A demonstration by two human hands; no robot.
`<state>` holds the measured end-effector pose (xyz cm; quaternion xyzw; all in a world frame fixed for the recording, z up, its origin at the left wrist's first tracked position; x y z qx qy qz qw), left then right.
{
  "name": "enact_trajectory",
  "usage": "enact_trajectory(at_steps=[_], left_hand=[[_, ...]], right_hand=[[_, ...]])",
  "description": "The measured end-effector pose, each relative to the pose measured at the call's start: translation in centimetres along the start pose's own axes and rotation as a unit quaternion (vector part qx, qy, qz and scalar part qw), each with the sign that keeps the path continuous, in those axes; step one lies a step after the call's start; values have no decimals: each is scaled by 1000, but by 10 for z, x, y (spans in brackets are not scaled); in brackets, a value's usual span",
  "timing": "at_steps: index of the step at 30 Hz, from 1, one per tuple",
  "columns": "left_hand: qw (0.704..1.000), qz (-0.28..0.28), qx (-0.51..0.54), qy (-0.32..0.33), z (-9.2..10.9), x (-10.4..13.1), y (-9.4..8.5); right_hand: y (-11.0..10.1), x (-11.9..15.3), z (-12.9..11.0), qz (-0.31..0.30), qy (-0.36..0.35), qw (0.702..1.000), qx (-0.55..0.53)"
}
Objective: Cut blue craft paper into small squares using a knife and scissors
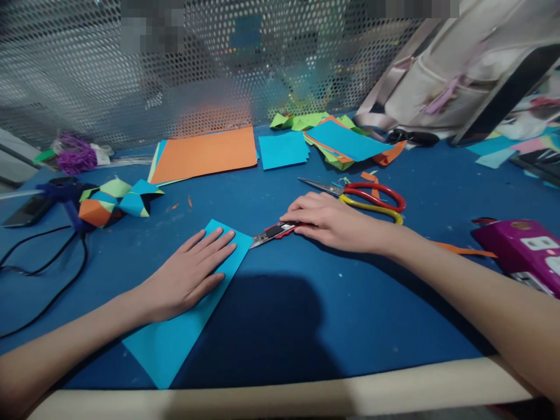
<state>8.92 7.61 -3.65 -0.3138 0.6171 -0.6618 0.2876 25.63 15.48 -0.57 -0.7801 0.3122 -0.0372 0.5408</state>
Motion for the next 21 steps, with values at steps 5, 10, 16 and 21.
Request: enact_trajectory(at_steps=[5, 10, 16, 21], left_hand=[[1000, 1, -5, 0, 0, 0, 0], [1000, 0, -10, -2, -1, 0, 0], [1000, -3, -5, -1, 0, 0, 1], [1000, 9, -7, 4, 0, 2, 1]], right_hand=[[-1, 4, -3, 0, -1, 1000, -11], [-1, 7, -8, 4, -3, 1000, -18], [0, 18, -12, 10, 14, 999, -38], [0, 26, -20, 17, 29, 999, -32]])
Point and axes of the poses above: each hand's wrist, its own x-axis away from the middle knuckle, its own y-axis out of the palm, z = x × y, the point moved 10 cm from there along -x, towards the middle knuckle, and after that the axes turned 3 degrees about z, right-handed, at the moved point
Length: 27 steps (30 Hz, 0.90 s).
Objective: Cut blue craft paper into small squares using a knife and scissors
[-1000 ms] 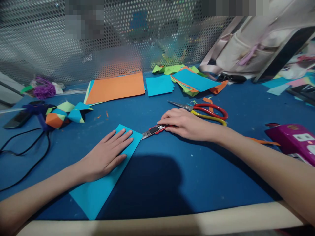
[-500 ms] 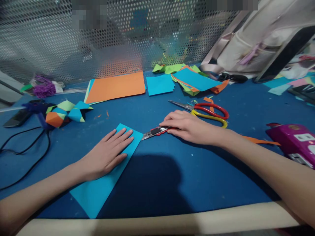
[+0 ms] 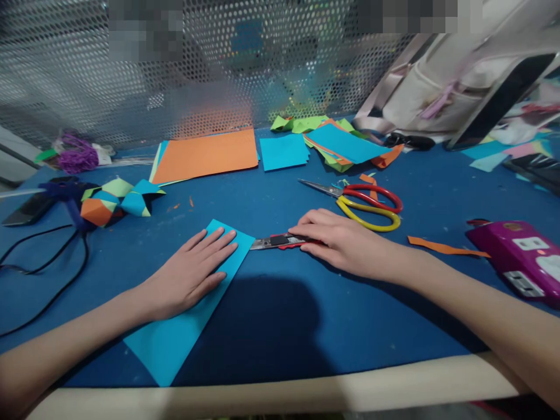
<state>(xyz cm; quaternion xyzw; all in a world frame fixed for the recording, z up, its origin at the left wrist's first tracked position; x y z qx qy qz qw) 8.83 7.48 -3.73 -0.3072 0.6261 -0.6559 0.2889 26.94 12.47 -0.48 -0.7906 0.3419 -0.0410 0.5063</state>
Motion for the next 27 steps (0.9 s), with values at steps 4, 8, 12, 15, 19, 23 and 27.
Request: enact_trajectory(at_steps=[4, 8, 12, 15, 19, 23, 27], left_hand=[[1000, 6, -6, 3, 0, 1, -1], [1000, 4, -5, 0, 0, 0, -1], [1000, 2, -1, -2, 0, -1, -1], [1000, -3, 3, -2, 1, -1, -1], [1000, -8, 3, -7, 1, -1, -1], [1000, -4, 4, -2, 1, -1, -1], [1000, 1, 3, -6, 0, 0, 1]], right_hand=[[1, 3, -4, 9, 5, 1000, 1], [0, 4, -6, 22, 8, 1000, -6], [0, 3, -6, 19, 4, 1000, -12], [1, 1, -6, 11, 5, 1000, -13], [1, -2, -6, 12, 8, 1000, -14], [4, -1, -7, 0, 6, 1000, -22], [5, 0, -9, 1, 4, 1000, -21]])
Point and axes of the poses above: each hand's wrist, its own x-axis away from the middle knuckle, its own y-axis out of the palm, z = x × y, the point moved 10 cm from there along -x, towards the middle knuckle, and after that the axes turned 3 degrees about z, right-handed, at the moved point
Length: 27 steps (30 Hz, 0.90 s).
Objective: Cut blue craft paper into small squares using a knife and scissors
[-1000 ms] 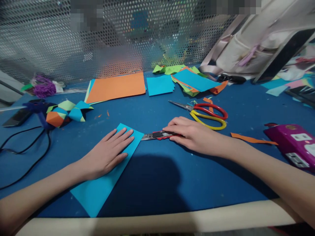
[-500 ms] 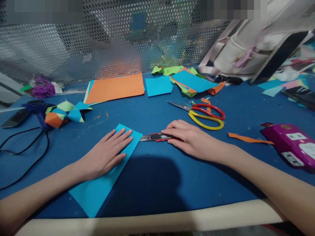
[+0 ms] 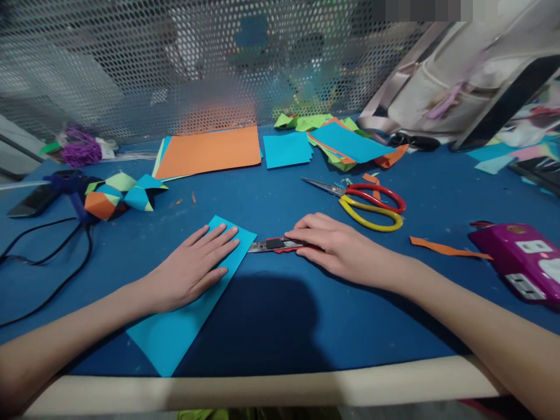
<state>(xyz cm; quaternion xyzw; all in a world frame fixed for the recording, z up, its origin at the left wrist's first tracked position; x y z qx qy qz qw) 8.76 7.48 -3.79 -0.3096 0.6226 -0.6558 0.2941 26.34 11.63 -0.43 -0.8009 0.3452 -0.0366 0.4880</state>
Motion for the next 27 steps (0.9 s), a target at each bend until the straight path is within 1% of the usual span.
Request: enact_trajectory(at_steps=[10, 19, 27], left_hand=[[1000, -1, 3, -1, 0, 0, 1], [1000, 6, 4, 4, 2, 1, -1], [1000, 9, 2, 8, 1, 1, 0]], right_hand=[[6, 0, -10, -17, -9, 1000, -16], [10, -1, -20, -11, -24, 1000, -11], [10, -1, -22, -10, -21, 1000, -11]])
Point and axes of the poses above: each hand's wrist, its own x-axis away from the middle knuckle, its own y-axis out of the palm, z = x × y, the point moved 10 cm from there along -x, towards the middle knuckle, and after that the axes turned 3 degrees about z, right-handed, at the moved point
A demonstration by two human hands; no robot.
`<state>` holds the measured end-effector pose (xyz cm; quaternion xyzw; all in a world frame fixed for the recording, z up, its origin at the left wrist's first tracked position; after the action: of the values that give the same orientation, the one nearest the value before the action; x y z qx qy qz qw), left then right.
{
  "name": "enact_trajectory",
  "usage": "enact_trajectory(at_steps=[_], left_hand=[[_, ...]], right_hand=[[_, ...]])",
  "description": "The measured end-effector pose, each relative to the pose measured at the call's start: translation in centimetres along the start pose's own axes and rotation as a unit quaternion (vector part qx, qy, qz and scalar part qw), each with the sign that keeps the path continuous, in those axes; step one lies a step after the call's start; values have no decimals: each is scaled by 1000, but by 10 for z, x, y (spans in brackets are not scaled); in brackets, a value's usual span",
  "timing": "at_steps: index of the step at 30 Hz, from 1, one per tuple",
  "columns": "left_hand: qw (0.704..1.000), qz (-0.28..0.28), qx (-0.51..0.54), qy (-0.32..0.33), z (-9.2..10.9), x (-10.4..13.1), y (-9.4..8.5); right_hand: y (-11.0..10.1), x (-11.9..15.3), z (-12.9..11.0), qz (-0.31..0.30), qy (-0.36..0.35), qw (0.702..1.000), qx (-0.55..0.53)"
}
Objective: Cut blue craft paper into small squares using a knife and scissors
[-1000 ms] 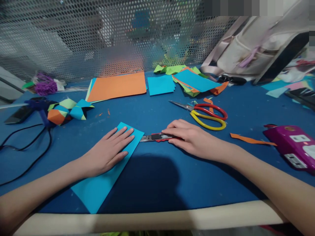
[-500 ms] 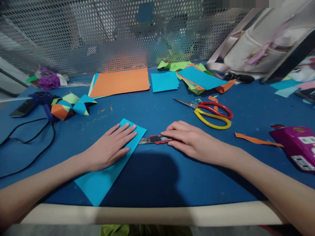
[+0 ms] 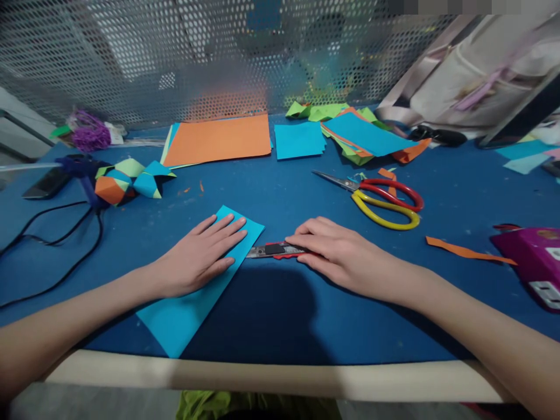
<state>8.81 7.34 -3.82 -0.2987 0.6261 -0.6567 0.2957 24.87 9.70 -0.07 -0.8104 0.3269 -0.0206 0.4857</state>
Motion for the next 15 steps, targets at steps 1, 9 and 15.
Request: enact_trajectory(at_steps=[1, 9, 15], left_hand=[[1000, -2, 0, 0, 0, 0, 0], [1000, 4, 2, -2, 0, 0, 0], [1000, 1, -1, 1, 1, 0, 0]], right_hand=[[0, 0, 0, -1, 0, 1000, -1], [1, -1, -4, -6, -1, 1000, -6], [3, -2, -9, -15, -13, 1000, 1]])
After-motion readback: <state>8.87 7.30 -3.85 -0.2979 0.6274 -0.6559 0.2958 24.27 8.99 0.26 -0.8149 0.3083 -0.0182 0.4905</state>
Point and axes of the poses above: each hand's wrist, its own x-axis away from the middle knuckle, its own y-axis out of the palm, z = x × y, the point moved 10 cm from there along -x, towards the middle knuckle, and after that the axes turned 3 degrees about z, right-handed, at the moved point
